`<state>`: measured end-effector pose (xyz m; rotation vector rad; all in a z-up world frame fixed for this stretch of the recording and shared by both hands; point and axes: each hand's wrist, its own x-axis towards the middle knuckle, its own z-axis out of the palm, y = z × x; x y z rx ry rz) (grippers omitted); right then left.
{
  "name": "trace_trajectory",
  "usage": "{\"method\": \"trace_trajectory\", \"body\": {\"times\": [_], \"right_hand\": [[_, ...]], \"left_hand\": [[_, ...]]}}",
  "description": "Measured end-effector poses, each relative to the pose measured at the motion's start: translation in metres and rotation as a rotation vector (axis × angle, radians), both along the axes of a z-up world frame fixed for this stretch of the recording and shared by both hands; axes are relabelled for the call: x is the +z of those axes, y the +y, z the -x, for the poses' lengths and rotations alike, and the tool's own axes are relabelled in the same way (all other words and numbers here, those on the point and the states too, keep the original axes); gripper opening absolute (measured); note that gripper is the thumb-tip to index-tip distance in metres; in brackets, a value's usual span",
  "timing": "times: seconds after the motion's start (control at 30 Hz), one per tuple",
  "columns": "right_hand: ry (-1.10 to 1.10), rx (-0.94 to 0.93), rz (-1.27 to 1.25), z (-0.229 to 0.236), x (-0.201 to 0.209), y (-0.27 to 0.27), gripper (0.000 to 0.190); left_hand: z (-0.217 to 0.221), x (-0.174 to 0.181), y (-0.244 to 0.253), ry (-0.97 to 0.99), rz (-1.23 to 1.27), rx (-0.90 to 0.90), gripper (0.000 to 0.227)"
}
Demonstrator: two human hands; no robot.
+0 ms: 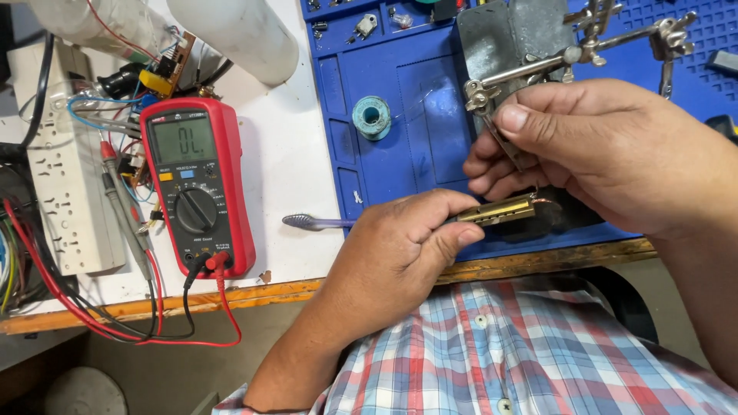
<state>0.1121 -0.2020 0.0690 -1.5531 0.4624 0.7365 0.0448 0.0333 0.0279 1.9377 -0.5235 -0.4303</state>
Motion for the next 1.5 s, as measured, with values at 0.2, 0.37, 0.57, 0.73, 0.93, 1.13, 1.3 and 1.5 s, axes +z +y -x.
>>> {"method": "trace_trajectory", "body": {"times": [0.2, 0.37, 0.57, 0.73, 0.93, 1.13, 1.3, 1.5], "right_hand": [[-0.578, 0.121, 0.280, 0.076, 0.005, -0.024, 0.057], [-0.421, 0.177, 0.397, 0.133, -0.005, -0.039, 0.037], [-0.431, 0.259, 0.464, 0.169, -0.011, -0.041, 0.013], [-0.769, 0.471, 0.474, 0.197, -0.030, -0.056, 0.011], [-0.774, 0.454, 0.412, 0.223, -0.040, -0.059, 0.010], [-0.705, 0.447, 0.452, 0.235, -0.039, -0.056, 0.007], [-0.641, 0.481, 0.498, 0.235, -0.035, -0.054, 0.014], [-0.687, 0.438, 0.470, 0.237, -0.039, -0.052, 0.022]], "left_hand": [[0.027, 0.008, 0.014, 0.052, 0.024, -0.003, 0.028], [0.062, 0.007, 0.015, 0.078, -0.050, 0.011, 0.033], [0.107, -0.014, 0.004, -0.073, -0.050, 0.005, 0.035], [0.138, -0.023, -0.003, -0.117, -0.059, -0.019, 0.031], [0.157, -0.030, -0.006, 0.055, -0.023, -0.015, 0.032], [0.168, -0.037, -0.003, 0.142, -0.038, 0.007, 0.034], [0.171, -0.039, -0.001, 0.147, -0.026, 0.007, 0.036], [0.170, -0.038, -0.001, 0.175, -0.015, -0.005, 0.040]]}}
